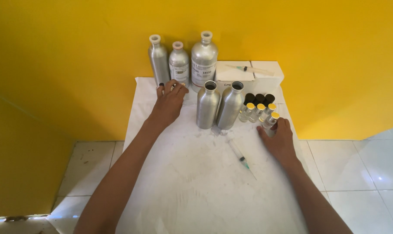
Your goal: Transferring fragrance liquid from large bottles to small vials using a syringe.
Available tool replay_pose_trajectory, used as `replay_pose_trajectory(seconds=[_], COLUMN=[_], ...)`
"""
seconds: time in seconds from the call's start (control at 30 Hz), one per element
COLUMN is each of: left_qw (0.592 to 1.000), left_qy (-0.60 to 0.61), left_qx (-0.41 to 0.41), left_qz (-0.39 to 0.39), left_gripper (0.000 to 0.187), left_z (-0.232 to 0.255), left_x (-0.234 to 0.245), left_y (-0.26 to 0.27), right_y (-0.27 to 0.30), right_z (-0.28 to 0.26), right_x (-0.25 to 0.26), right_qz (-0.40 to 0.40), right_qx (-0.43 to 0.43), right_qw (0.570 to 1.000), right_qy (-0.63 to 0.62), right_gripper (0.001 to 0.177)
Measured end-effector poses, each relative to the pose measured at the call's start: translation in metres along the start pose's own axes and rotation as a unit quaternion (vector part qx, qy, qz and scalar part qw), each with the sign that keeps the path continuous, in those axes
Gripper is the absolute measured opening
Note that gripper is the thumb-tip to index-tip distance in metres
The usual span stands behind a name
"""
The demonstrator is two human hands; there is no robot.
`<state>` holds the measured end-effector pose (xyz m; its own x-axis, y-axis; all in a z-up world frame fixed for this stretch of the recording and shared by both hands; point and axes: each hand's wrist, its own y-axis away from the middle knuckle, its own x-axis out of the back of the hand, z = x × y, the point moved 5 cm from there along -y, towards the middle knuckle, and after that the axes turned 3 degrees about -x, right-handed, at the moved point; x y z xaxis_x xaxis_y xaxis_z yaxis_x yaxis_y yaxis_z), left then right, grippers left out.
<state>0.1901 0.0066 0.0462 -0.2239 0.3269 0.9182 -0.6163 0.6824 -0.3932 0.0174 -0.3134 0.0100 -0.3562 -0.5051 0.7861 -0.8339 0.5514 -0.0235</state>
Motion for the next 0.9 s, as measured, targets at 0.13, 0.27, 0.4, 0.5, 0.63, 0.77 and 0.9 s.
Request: replay_pose_trajectory(seconds=[0.13,0.27,0.4,0.5,0.63,0.77,0.9], left_qw=[0.999,0.996,0.996,0.996,0.996,0.996,0.996], left_qy=[0.004,-0.054,-0.051,-0.036,-0.050,-0.007,0.014], left_qx=[-0.010,-0.035,-0.060,-0.073,-0.068,-0.089,-0.083], left_qz=[-0.032,-0.067,-0.047,-0.035,-0.024,-0.013,-0.004], left_gripper=[0.038,0.039,0.033,0.033,0.039,0.043,0.041], left_z=[-0.008,-0.009,0.004,0.005,0.010,0.020,0.024], left_x=[-0.015,-0.022,-0.004,-0.003,-0.007,-0.004,-0.002], left_y=[-0.005,-0.006,-0.006,-0.004,-0.001,0.006,0.017], right_y=[-0.002,-0.005,-0.004,-0.002,-0.003,-0.005,-0.001], right_z=[-0.001,0.003,0.000,0.004,-0.001,0.006,0.000], right_x=[-0.001,-0.003,-0.002,-0.004,-0.003,-0.005,-0.003], right_qz=[0.011,-0.012,-0.020,-0.001,-0.010,-0.007,0.002], right_qx=[0.018,-0.006,-0.016,0.025,0.006,-0.007,0.000], right_qw=[1.000,1.000,1.000,1.000,1.000,1.000,1.000], right_qy=[0.003,0.013,0.012,0.017,0.011,0.020,0.028], right_gripper=[0.052,0.052,0.052,0.055,0.052,0.053,0.055])
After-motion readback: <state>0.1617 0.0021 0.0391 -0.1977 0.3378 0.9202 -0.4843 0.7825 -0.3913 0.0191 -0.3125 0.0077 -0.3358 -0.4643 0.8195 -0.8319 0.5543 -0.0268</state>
